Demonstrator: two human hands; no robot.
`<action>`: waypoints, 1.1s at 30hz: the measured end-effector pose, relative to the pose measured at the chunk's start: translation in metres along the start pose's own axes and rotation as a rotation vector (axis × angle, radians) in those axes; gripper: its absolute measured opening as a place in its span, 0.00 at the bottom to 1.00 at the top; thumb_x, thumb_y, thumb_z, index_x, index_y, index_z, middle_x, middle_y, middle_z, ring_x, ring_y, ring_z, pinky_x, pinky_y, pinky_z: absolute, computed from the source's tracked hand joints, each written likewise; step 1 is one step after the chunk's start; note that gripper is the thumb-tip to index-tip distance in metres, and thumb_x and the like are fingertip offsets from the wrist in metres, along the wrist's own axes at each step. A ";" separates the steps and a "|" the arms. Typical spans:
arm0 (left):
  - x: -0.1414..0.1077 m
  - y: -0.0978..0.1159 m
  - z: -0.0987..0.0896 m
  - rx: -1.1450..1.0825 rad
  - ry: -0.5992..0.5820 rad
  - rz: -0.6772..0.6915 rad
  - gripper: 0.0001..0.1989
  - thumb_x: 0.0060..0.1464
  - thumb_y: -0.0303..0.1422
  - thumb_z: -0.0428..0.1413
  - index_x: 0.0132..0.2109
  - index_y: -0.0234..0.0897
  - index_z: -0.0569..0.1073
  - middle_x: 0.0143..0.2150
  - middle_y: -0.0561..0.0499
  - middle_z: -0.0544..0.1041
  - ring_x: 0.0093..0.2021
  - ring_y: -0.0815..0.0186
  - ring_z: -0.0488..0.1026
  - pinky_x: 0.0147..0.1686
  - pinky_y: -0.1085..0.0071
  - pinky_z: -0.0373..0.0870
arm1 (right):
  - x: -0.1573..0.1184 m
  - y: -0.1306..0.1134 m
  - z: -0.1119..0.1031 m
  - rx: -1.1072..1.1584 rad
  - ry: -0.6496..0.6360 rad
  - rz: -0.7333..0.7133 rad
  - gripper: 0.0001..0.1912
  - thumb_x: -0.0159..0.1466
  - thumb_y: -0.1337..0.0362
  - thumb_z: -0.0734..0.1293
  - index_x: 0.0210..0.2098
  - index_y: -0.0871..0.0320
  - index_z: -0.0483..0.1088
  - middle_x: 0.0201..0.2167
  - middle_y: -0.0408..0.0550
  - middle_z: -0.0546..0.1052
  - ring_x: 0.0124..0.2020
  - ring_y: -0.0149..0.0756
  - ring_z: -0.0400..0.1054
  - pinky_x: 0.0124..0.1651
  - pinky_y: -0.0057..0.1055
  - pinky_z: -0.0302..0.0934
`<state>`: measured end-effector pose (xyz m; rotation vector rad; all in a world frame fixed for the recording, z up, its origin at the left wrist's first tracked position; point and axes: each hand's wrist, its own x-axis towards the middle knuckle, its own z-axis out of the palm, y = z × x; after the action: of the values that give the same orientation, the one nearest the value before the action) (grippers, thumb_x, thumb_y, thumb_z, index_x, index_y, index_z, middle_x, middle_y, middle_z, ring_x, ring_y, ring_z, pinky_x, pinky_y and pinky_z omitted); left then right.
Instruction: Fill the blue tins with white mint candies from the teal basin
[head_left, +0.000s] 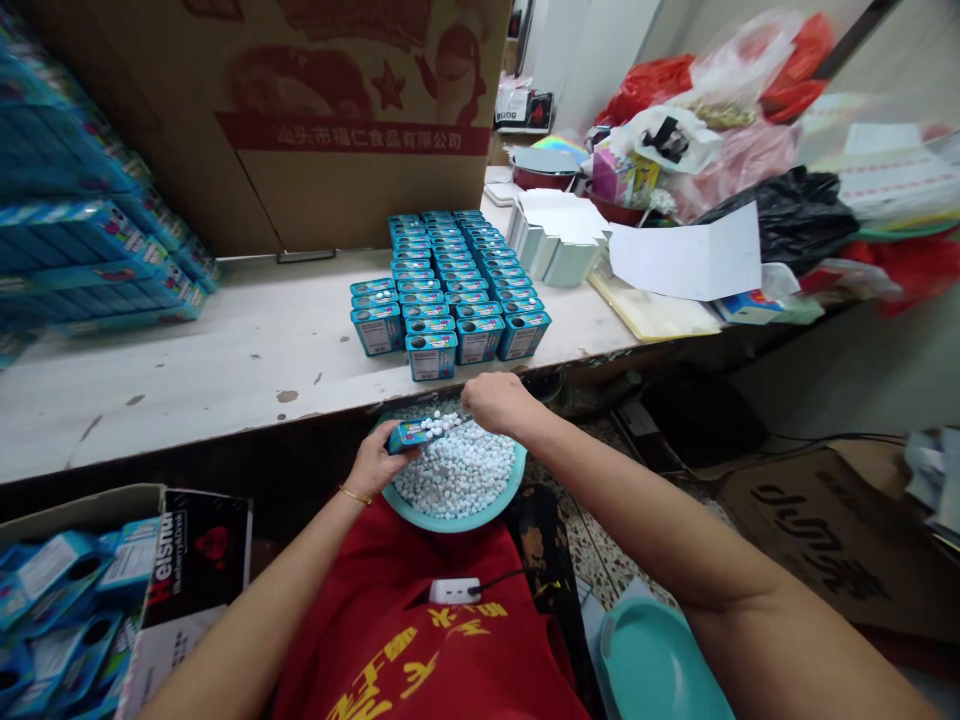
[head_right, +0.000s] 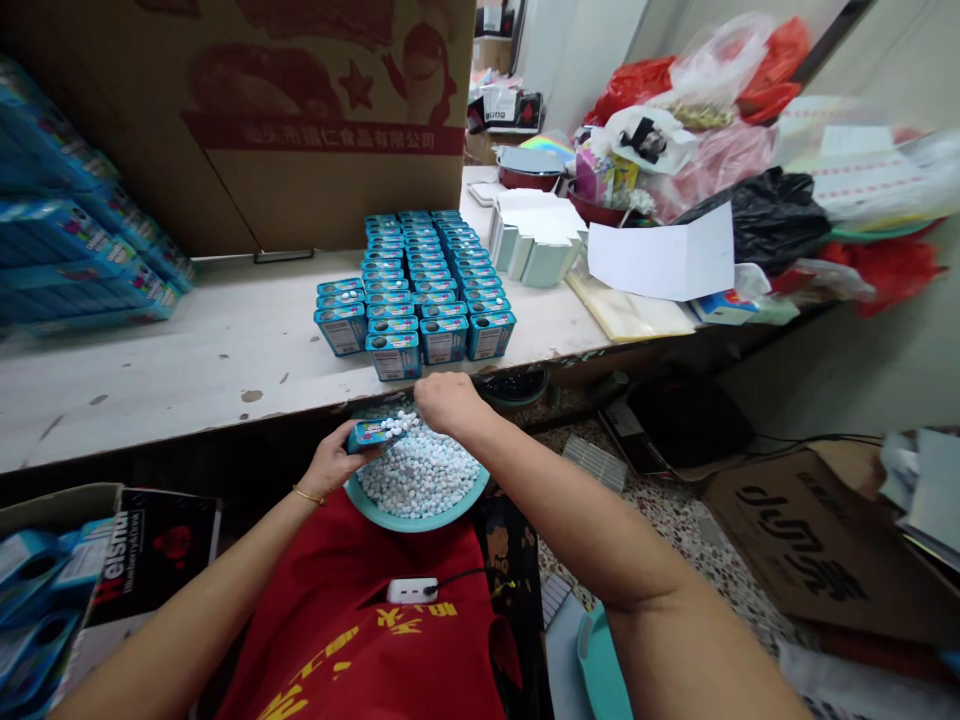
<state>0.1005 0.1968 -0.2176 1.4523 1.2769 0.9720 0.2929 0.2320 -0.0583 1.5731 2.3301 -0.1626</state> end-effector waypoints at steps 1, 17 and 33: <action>0.000 -0.001 0.000 -0.003 0.007 -0.004 0.23 0.34 0.37 0.62 0.41 0.34 0.71 0.36 0.50 0.73 0.37 0.64 0.68 0.42 0.68 0.64 | 0.000 -0.002 -0.001 -0.005 0.002 -0.005 0.15 0.59 0.68 0.56 0.42 0.59 0.71 0.38 0.56 0.75 0.42 0.41 0.68 0.43 0.36 0.60; -0.001 -0.011 -0.003 0.026 0.092 -0.049 0.24 0.35 0.38 0.62 0.42 0.33 0.70 0.36 0.50 0.73 0.37 0.64 0.69 0.42 0.68 0.65 | -0.005 -0.014 -0.010 -0.041 0.089 -0.048 0.15 0.58 0.70 0.57 0.41 0.65 0.71 0.37 0.62 0.75 0.42 0.41 0.69 0.43 0.36 0.61; -0.011 -0.011 -0.007 -0.438 0.078 -0.294 0.29 0.31 0.36 0.65 0.44 0.31 0.69 0.39 0.45 0.76 0.38 0.60 0.73 0.43 0.61 0.67 | -0.054 0.073 0.079 0.057 -0.079 0.252 0.16 0.57 0.71 0.56 0.37 0.54 0.73 0.36 0.53 0.76 0.39 0.41 0.69 0.39 0.33 0.60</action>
<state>0.0894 0.1876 -0.2262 0.8717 1.1985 1.0354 0.3943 0.1912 -0.1087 1.8353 2.0635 -0.2289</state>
